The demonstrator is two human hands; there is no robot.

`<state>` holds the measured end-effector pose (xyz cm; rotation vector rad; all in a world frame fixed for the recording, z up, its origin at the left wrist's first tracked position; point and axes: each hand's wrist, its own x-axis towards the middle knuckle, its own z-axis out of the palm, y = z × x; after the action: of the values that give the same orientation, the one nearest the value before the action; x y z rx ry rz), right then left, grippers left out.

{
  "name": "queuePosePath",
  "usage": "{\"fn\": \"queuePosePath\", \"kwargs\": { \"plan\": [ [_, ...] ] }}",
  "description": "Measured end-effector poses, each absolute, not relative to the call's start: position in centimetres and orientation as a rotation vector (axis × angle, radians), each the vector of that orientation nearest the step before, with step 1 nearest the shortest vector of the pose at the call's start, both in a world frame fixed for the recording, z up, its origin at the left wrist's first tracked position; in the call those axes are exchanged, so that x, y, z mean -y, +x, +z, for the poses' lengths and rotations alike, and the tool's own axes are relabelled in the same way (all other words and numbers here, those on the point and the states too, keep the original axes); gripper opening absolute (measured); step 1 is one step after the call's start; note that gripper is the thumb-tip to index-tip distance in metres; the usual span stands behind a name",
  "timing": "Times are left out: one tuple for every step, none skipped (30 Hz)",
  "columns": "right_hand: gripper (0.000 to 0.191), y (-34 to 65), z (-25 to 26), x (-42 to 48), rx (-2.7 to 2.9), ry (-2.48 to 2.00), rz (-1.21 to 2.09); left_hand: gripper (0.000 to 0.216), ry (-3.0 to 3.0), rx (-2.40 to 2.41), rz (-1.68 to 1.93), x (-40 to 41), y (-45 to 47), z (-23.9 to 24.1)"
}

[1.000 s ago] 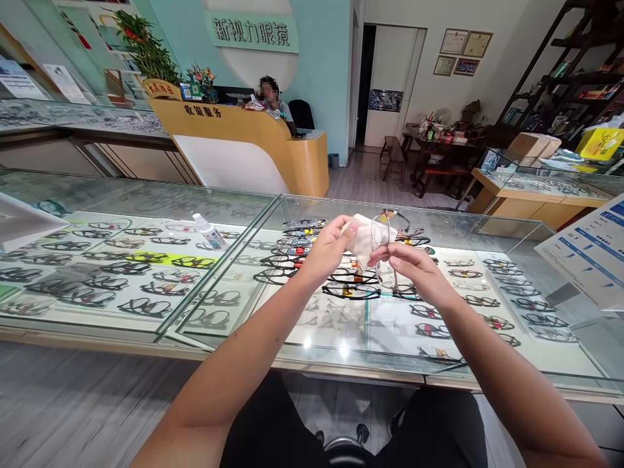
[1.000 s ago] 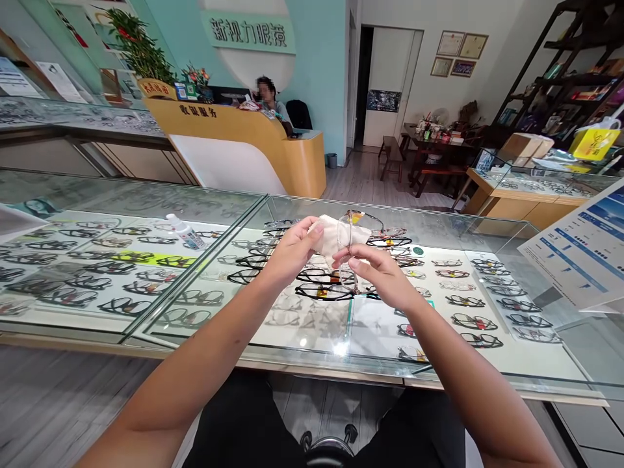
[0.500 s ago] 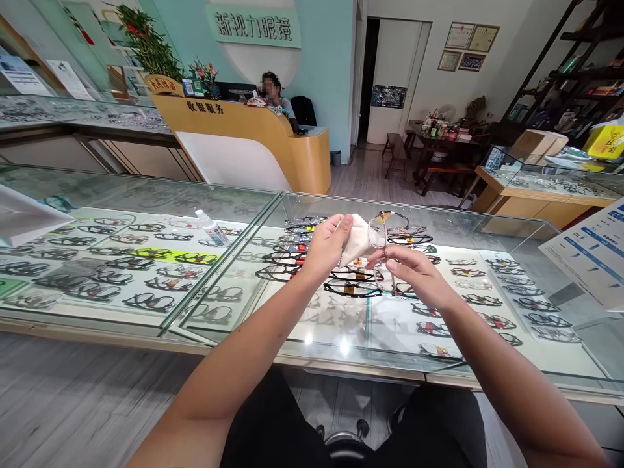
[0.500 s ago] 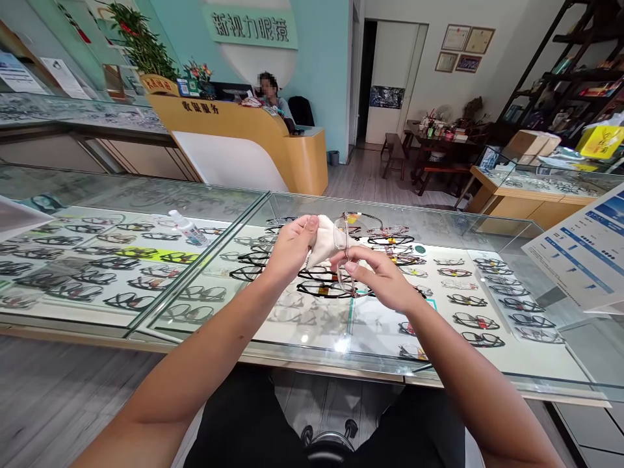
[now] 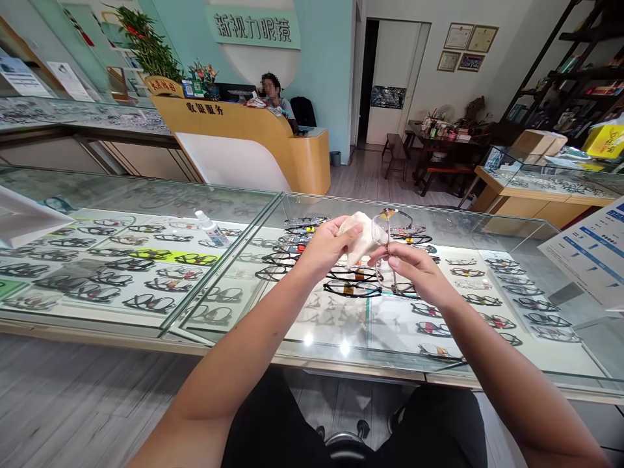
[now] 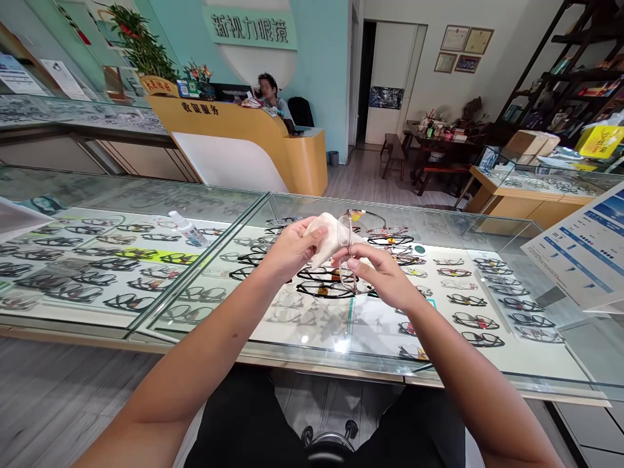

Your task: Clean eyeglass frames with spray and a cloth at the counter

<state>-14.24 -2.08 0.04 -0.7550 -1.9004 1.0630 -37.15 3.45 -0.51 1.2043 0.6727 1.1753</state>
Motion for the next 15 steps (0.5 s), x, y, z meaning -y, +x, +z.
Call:
{"fn": "queuePosePath", "kwargs": {
  "plan": [
    [0.029,-14.19,0.09,2.03,1.896,-0.743,1.059,0.061,1.199,-0.657,1.161,-3.48,-37.22,-0.51],
    [0.029,-14.15,0.14,1.99,1.894,-0.735,1.053,0.061,1.198,-0.653,1.160,-3.50,-37.26,-0.51],
    [0.029,-14.11,0.17,1.97,1.895,-0.731,1.048,0.060,1.199,-0.658,1.170,-3.51,-37.27,-0.52],
    [0.029,-14.09,0.18,1.98,1.895,-0.732,1.047,0.059,1.202,-0.667,1.184,-3.51,-37.27,-0.55],
    [0.029,-14.08,0.19,2.00,1.895,-0.735,1.050,0.057,1.208,-0.677,1.197,-3.51,-37.24,-0.58],
    [0.029,-14.08,0.18,2.05,1.898,-0.741,1.055,0.057,1.217,-0.684,1.205,-3.50,-37.21,-0.61],
    [0.029,-14.10,0.18,2.11,1.902,-0.748,1.061,0.057,1.226,-0.688,1.207,-3.50,-37.17,-0.65],
    [0.029,-14.13,0.19,2.18,1.907,-0.757,1.067,0.057,1.235,-0.691,1.208,-3.49,-37.13,-0.70],
    [0.029,-14.17,0.19,2.25,1.913,-0.765,1.070,0.058,1.244,-0.696,1.210,-3.50,-37.10,-0.76],
    [0.029,-14.21,0.21,2.31,1.919,-0.771,1.071,0.059,1.252,-0.704,1.213,-3.51,-37.07,-0.82],
    [0.029,-14.25,0.22,2.37,1.924,-0.776,1.068,0.061,1.263,-0.713,1.213,-3.53,-37.06,-0.89],
    [0.029,-14.29,0.23,2.41,1.928,-0.779,1.063,0.062,1.275,-0.719,1.210,-3.55,-37.05,-0.96],
    [0.030,-14.32,0.22,2.43,1.930,-0.781,1.058,0.062,1.292,-0.725,1.205,-3.56,-37.06,-1.02],
    [0.031,-14.34,0.21,2.45,1.932,-0.783,1.053,0.063,1.311,-0.731,1.199,-3.56,-37.06,-1.06],
    [0.031,-14.36,0.19,2.46,1.931,-0.787,1.050,0.063,1.329,-0.739,1.194,-3.54,-37.07,-1.08]
  ]
}}
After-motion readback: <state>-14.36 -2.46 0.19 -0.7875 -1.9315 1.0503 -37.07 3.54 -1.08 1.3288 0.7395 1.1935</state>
